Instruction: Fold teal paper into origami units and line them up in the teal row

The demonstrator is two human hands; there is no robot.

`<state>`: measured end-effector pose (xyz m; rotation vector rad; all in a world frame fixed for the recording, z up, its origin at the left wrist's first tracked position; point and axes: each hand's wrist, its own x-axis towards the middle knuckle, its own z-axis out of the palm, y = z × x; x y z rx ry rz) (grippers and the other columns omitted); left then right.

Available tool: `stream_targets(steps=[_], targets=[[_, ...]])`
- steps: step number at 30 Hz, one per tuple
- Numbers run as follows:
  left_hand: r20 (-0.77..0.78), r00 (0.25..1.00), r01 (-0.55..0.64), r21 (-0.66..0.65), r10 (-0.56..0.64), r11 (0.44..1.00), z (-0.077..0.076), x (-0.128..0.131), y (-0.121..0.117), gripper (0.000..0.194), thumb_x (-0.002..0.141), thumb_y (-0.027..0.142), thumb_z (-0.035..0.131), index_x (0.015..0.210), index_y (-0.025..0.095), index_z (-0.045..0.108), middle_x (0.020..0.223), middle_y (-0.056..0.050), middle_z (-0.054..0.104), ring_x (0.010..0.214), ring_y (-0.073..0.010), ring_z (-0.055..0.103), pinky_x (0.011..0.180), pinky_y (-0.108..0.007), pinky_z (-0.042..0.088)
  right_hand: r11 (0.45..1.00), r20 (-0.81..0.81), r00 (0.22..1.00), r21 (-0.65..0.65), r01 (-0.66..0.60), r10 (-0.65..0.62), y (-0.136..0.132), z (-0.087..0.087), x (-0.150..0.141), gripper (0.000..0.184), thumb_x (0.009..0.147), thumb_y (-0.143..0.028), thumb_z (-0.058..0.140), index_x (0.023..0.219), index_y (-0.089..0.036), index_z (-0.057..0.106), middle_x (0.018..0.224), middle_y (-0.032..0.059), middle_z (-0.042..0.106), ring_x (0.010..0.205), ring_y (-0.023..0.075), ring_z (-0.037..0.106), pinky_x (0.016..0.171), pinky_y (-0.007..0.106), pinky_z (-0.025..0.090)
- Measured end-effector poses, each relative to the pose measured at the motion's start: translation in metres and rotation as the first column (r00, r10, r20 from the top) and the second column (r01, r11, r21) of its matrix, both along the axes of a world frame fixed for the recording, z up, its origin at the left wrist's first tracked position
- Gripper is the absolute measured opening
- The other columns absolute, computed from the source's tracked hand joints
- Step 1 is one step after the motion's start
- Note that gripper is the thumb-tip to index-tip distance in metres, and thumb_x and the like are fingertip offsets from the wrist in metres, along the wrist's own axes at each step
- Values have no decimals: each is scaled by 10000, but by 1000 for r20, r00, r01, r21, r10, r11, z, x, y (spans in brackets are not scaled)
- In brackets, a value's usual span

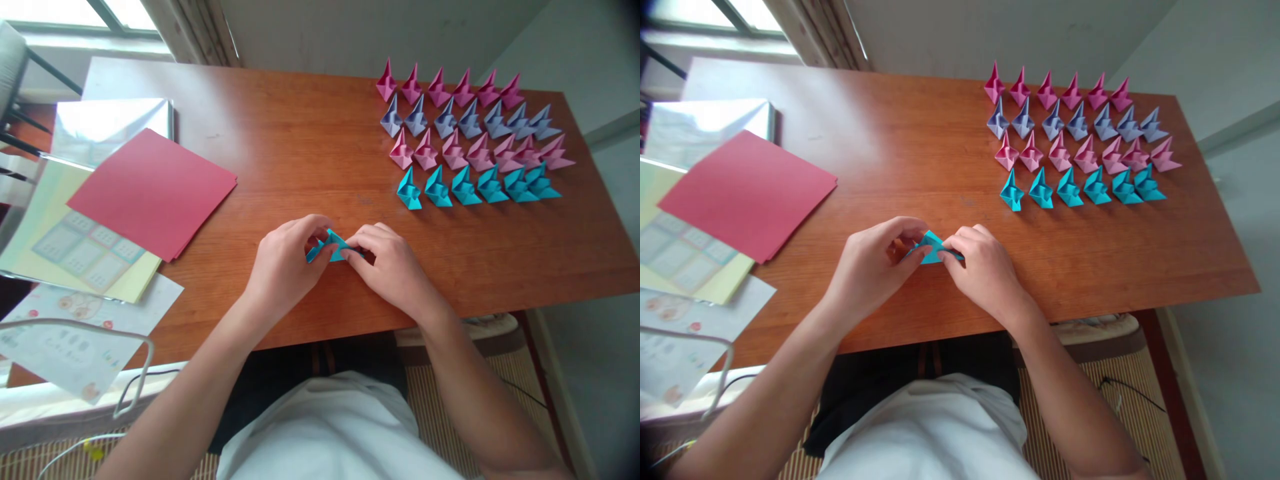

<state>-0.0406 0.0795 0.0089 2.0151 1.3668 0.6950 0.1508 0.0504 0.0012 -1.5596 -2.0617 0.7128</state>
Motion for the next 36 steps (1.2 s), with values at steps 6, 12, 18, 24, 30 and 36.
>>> stream_targets(steps=[6, 12, 18, 24, 30, 36], targets=[[37, 999, 14, -39, -13, 999, 0, 3, 1, 136, 846, 187, 664, 977, 201, 699, 839, 1, 765, 693, -130, 661, 631, -231, 478, 1000, 3, 1000, -7, -9, 9, 1, 1, 1, 137, 971, -208, 636, 846, -217, 690, 870, 35, 708, 878, 211, 590, 804, 359, 447], [32, 999, 25, -61, -23, 998, -2, 4, 1, 160, 860, 179, 623, 994, 206, 705, 856, -1, 783, 694, -133, 674, 630, -232, 475, 1000, -4, 1000, 6, -13, 13, 1, -1, 1, 142, 973, -216, 641, 841, -222, 691, 857, 28, 706, 859, 205, 589, 796, 352, 445], [-81, 995, 46, -54, -50, 998, -3, 4, 1, 166, 869, 223, 656, 1026, 224, 712, 841, 12, 793, 660, -139, 671, 620, -246, 453, 1000, -13, 1000, 5, -16, 16, 1, -1, 2, 148, 979, -226, 642, 843, -226, 699, 861, 27, 712, 866, 204, 596, 794, 351, 457], [-134, 991, 19, -61, -27, 998, -1, 6, 2, 164, 877, 224, 661, 1027, 230, 727, 858, 6, 801, 669, -158, 684, 622, -259, 446, 999, 62, 998, -36, -12, 14, 1, 6, 9, 108, 951, -182, 667, 862, -213, 719, 862, 33, 714, 866, 213, 608, 790, 359, 457], [-163, 986, 25, -51, -33, 998, -2, 6, 2, 200, 886, 237, 649, 1071, 250, 724, 880, 7, 803, 697, -172, 697, 641, -268, 451, 999, 85, 996, -46, 25, -21, -2, 8, 19, 134, 939, -191, 681, 811, -223, 705, 837, 13, 704, 848, 205, 601, 782, 353, 445], [-165, 986, 11, -67, -22, 998, -3, 7, 2, 317, 904, 247, 642, 1216, 247, 697, 902, 5, 803, 720, -177, 693, 665, -278, 443, 997, 125, 991, -64, 47, -39, -2, 8, 19, 158, 935, -194, 671, 779, -214, 681, 829, 18, 685, 843, 204, 594, 763, 343, 428]])
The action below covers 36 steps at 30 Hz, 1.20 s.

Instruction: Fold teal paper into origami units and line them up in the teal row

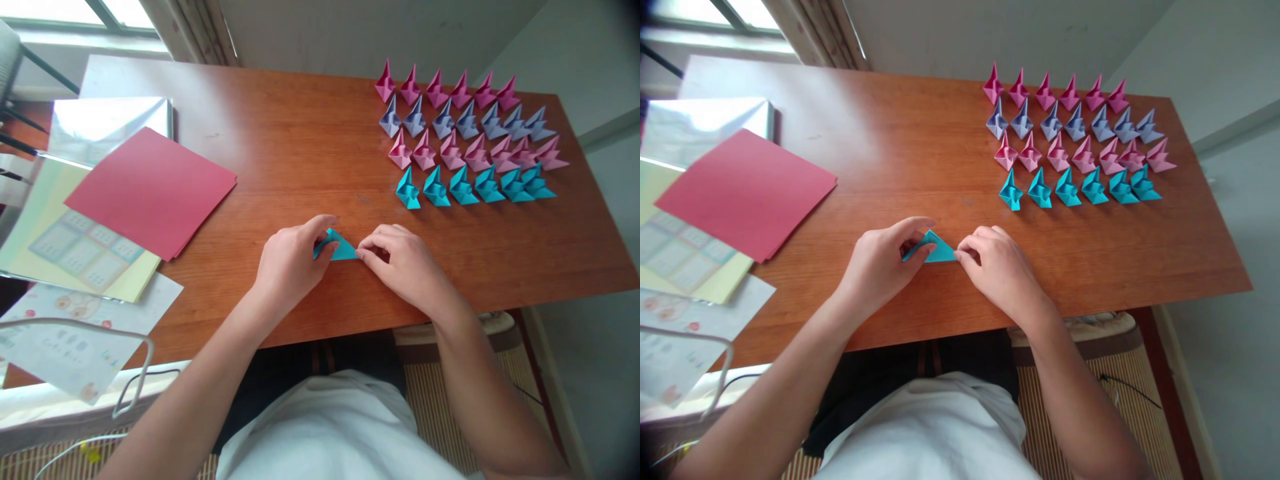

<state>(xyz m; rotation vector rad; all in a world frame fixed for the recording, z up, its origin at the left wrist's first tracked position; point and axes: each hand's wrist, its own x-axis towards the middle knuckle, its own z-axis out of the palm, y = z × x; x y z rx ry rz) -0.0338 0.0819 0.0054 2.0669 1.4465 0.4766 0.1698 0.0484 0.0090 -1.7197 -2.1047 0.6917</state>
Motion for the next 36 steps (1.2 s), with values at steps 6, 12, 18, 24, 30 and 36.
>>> stream_targets(steps=[6, 12, 18, 24, 30, 36], targets=[[-32, 999, 8, 0, -8, 1000, 1, 1, 0, 340, 908, 241, 640, 1244, 236, 689, 906, 0, 803, 732, -182, 696, 662, -277, 426, 999, 29, 999, -35, 22, -21, 3, 5, -4, 178, 935, -199, 637, 761, -206, 673, 786, 22, 666, 803, 198, 590, 740, 338, 422], [-45, 999, 25, 11, -25, 1000, 1, 1, 0, 345, 909, 235, 635, 1251, 232, 683, 914, -9, 803, 740, -189, 705, 658, -280, 430, 999, -128, 991, 14, 49, -47, 11, -1, -17, 90, 930, -177, 637, 869, -203, 699, 856, 26, 697, 777, 172, 608, 703, 306, 439], [-25, 999, 43, 22, -42, 999, -2, 1, 1, 358, 955, 264, 593, 1307, 211, 639, 959, -30, 804, 749, -197, 716, 667, -282, 446, 998, -286, 958, 60, 37, -18, 25, -4, -27, 55, 905, -163, 665, 914, -196, 707, 880, 12, 691, 770, 150, 605, 708, 284, 449], [0, 999, 50, 8, -50, 999, -4, 0, 1, 426, 961, 247, 581, 1384, 192, 578, 1017, -51, 801, 794, -203, 730, 717, -296, 489, 999, -329, 944, -21, -45, 35, 36, -2, -24, 65, 888, -164, 674, 894, -200, 728, 831, -5, 679, 740, 140, 587, 677, 271, 434], [-27, 999, 31, 8, -31, 999, -1, 1, 0, 467, 944, 230, 599, 1407, 181, 564, 1002, -42, 803, 803, -218, 736, 705, -315, 502, 997, -287, 956, -30, -66, 54, 43, 2, -22, 78, 873, -160, 692, 816, -200, 727, 776, -15, 691, 727, 143, 602, 669, 269, 422], [89, 996, 0, 90, -8, 996, -2, -7, -4, 339, 907, 176, 622, 1242, 203, 670, 1125, -45, 769, 898, -190, 736, 748, -288, 534, 999, -234, 972, -7, -40, 37, 41, 0, -25, 69, 879, -165, 699, 841, -196, 748, 819, 6, 739, 757, 158, 642, 680, 275, 435]])
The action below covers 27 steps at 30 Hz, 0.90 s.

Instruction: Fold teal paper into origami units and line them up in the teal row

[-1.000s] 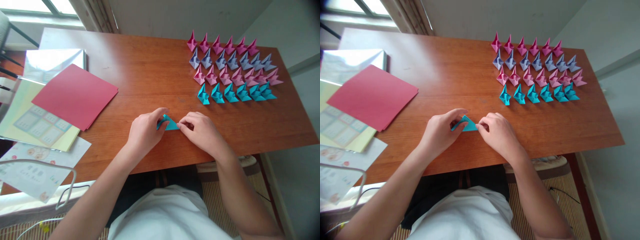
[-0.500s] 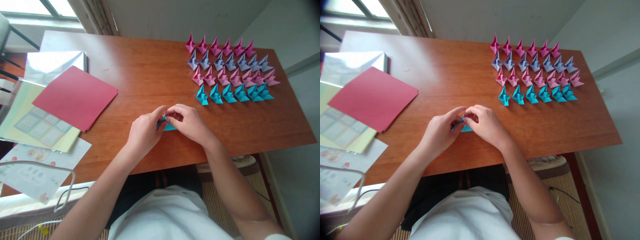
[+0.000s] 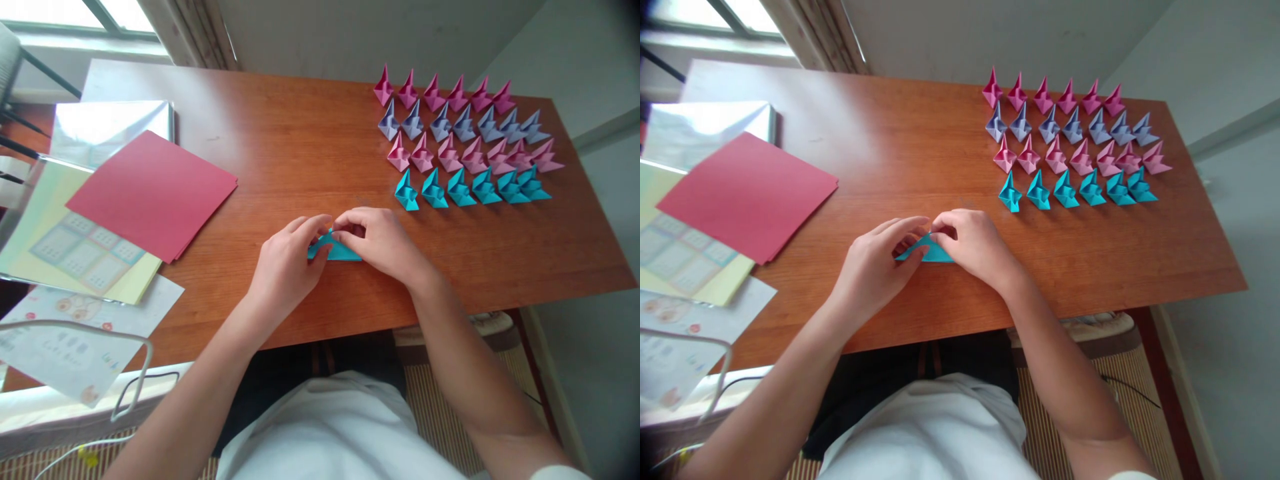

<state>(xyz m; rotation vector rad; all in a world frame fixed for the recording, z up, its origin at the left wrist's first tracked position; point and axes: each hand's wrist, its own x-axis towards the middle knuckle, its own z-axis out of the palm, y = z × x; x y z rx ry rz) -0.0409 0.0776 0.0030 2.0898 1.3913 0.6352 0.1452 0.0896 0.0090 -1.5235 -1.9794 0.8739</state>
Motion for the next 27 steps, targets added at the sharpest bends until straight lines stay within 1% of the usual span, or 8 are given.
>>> stream_targets(steps=[3, 5, 9, 12, 16, 22, 27], targets=[[41, 999, -20, 14, 19, 1000, -1, -7, -4, 310, 908, 166, 617, 1211, 190, 677, 1118, -51, 764, 921, -188, 735, 759, -286, 553, 1000, 40, 999, 2, 12, -12, -1, 0, -2, 76, 876, -149, 700, 849, -196, 754, 849, 18, 751, 769, 163, 647, 684, 278, 444], [13, 1000, -13, 28, 13, 1000, 0, -10, -8, 296, 914, 173, 620, 1203, 187, 681, 1088, -49, 773, 937, -202, 735, 790, -304, 560, 1000, 65, 998, 3, 18, -18, -2, 0, -3, 74, 872, -148, 706, 843, -199, 751, 850, 19, 748, 764, 164, 642, 681, 280, 446], [-54, 998, -11, 58, 14, 998, 2, -13, -13, 281, 929, 185, 613, 1201, 193, 684, 1108, -51, 777, 951, -221, 735, 823, -335, 564, 999, 98, 994, 15, 40, -41, -3, -1, -6, 70, 865, -146, 710, 834, -200, 742, 839, 15, 739, 745, 162, 628, 676, 287, 444], [-71, 997, -18, 49, 22, 999, 3, -12, -14, 285, 928, 185, 611, 1204, 200, 681, 1113, -49, 779, 952, -226, 737, 823, -342, 567, 998, 114, 992, 43, 56, -60, -5, -4, -8, 71, 870, -145, 701, 825, -193, 729, 828, 19, 725, 744, 165, 621, 679, 298, 441], [-103, 994, -24, 41, 28, 999, 3, -11, -15, 286, 932, 191, 599, 1206, 209, 678, 1123, -55, 778, 968, -230, 735, 849, -355, 567, 991, 152, 983, 93, 91, -105, -9, -7, -9, 95, 891, -176, 691, 803, -207, 711, 838, 32, 706, 797, 189, 621, 729, 323, 452], [-137, 990, -25, 69, 35, 997, 3, -10, -16, 295, 933, 194, 594, 1216, 214, 677, 1122, -64, 776, 984, -240, 726, 845, -356, 565, 986, 125, 979, 70, 153, -161, -12, -11, -10, 106, 900, -197, 686, 797, -224, 690, 861, 33, 706, 826, 197, 623, 744, 329, 464], [-152, 988, -17, 88, 30, 996, 1, -9, -18, 302, 935, 180, 582, 1218, 202, 684, 1115, -67, 774, 989, -245, 719, 845, -358, 563, 981, 125, 975, 87, 173, -183, -12, -13, -12, 142, 898, -198, 677, 761, -225, 651, 853, 27, 695, 844, 198, 615, 760, 335, 459]])
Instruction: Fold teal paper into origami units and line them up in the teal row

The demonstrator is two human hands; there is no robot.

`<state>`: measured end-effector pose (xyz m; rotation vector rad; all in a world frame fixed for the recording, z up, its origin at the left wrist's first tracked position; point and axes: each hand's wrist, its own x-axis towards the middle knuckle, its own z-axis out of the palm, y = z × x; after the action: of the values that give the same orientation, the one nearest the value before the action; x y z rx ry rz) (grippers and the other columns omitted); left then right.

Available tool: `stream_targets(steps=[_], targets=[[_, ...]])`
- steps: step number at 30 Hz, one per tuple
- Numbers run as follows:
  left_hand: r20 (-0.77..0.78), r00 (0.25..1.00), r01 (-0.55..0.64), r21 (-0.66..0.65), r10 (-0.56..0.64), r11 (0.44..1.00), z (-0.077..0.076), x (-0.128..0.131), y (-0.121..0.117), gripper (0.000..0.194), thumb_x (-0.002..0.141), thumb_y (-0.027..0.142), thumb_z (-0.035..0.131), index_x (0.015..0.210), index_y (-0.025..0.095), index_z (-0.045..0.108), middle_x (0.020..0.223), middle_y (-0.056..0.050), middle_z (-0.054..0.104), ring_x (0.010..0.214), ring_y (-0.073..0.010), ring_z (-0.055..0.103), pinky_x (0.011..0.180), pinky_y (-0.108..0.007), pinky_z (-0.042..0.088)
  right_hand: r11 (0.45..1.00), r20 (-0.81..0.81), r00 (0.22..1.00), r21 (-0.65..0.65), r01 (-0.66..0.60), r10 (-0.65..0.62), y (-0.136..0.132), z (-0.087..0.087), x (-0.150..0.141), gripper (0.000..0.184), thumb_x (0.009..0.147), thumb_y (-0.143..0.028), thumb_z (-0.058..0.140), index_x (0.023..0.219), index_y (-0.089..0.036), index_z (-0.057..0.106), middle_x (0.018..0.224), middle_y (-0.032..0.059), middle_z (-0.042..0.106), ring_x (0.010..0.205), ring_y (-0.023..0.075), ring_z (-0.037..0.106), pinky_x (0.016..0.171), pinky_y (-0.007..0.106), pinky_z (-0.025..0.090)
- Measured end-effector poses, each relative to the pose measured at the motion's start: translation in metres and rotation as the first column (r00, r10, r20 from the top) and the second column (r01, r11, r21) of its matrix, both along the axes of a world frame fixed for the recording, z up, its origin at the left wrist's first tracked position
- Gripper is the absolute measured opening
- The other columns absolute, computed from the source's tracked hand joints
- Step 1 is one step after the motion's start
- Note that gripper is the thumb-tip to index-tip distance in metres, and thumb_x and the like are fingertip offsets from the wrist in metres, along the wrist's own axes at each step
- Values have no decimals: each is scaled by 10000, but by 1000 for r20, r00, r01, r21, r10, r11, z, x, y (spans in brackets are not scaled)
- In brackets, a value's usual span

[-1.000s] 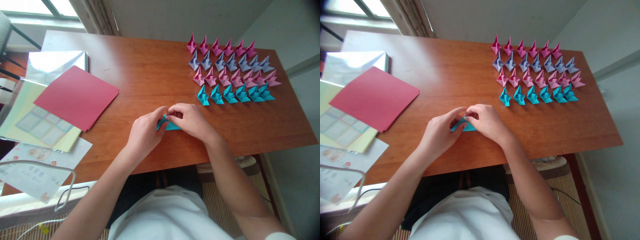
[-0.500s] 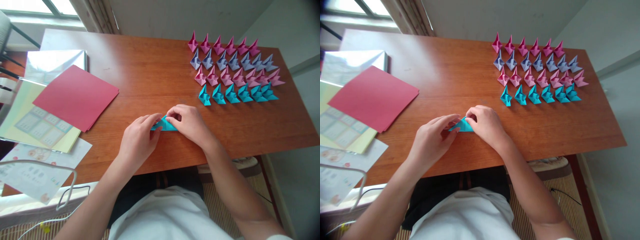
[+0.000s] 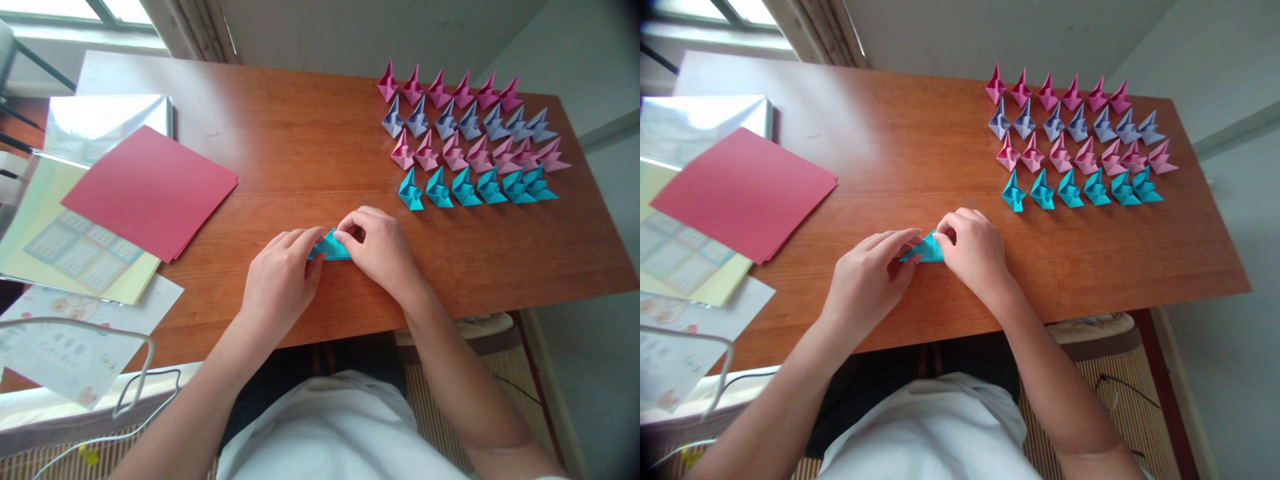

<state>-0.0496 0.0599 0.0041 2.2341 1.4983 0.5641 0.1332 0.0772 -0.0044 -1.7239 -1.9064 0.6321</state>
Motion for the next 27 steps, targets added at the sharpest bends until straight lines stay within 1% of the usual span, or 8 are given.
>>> stream_targets(steps=[8, 12, 16, 19, 21, 23, 25, 27], targets=[[-9, 1000, -13, 14, 13, 1000, -2, 3, -1, 289, 950, 190, 575, 1218, 212, 683, 1138, -48, 772, 994, -233, 716, 837, -349, 556, 999, 28, 999, -28, -21, 22, 2, 2, 0, 128, 898, -187, 670, 777, -219, 640, 858, 28, 693, 850, 198, 613, 768, 336, 446], [-24, 1000, -11, 15, 11, 1000, -1, 3, -2, 292, 958, 195, 567, 1226, 222, 679, 1141, -48, 771, 993, -231, 714, 830, -345, 551, 998, 9, 1000, -55, -29, 29, 5, 4, 2, 62, 878, -182, 698, 874, -226, 655, 839, 13, 684, 815, 191, 607, 730, 320, 439], [-37, 999, 3, 25, -2, 1000, -1, 2, -1, 297, 972, 202, 550, 1242, 221, 671, 1142, -50, 767, 1005, -235, 706, 846, -352, 551, 997, 16, 998, -50, -61, 62, 4, 6, 3, 91, 884, -175, 698, 949, -237, 682, 844, 9, 679, 820, 190, 607, 752, 319, 442], [-96, 995, 15, 72, -8, 997, 1, 4, -6, 309, 993, 206, 513, 1265, 218, 659, 1171, -70, 758, 1026, -251, 700, 866, -374, 553, 996, 32, 996, -49, -76, 77, 4, 6, 3, 68, 900, -189, 682, 929, -248, 699, 851, 18, 675, 834, 198, 603, 768, 327, 443], [-166, 986, 41, 135, -18, 990, 3, 8, -13, 335, 993, 175, 487, 1286, 195, 648, 1245, -102, 732, 1106, -281, 679, 927, -414, 544, 996, 36, 996, -54, -75, 77, 4, 6, 4, 69, 897, -186, 680, 916, -249, 701, 850, 18, 670, 826, 197, 598, 762, 326, 439], [-202, 977, 103, 199, -62, 975, 5, 13, -24, 381, 972, 124, 477, 1321, 146, 628, 1376, -134, 669, 1256, -308, 613, 1050, -450, 500, 995, 36, 996, -65, -80, 82, 5, 7, 4, 74, 891, -177, 677, 904, -246, 702, 845, 15, 665, 814, 191, 592, 749, 320, 435], [-220, 966, 182, 216, -134, 959, 6, 19, -36, 413, 970, 126, 478, 1364, 84, 598, 1427, -164, 634, 1329, -312, 571, 1127, -440, 460, 993, 30, 996, -74, -87, 89, 6, 8, 4, 83, 884, -162, 674, 894, -239, 703, 837, 12, 659, 801, 185, 589, 730, 312, 432], [-246, 951, 237, 178, -190, 955, 5, 25, -46, 464, 974, 142, 465, 1420, 44, 547, 1476, -193, 590, 1401, -317, 520, 1173, -444, 430, 992, 20, 995, -80, -94, 96, 8, 9, 5, 100, 874, -142, 672, 891, -234, 707, 832, 10, 657, 795, 181, 590, 716, 305, 431]])
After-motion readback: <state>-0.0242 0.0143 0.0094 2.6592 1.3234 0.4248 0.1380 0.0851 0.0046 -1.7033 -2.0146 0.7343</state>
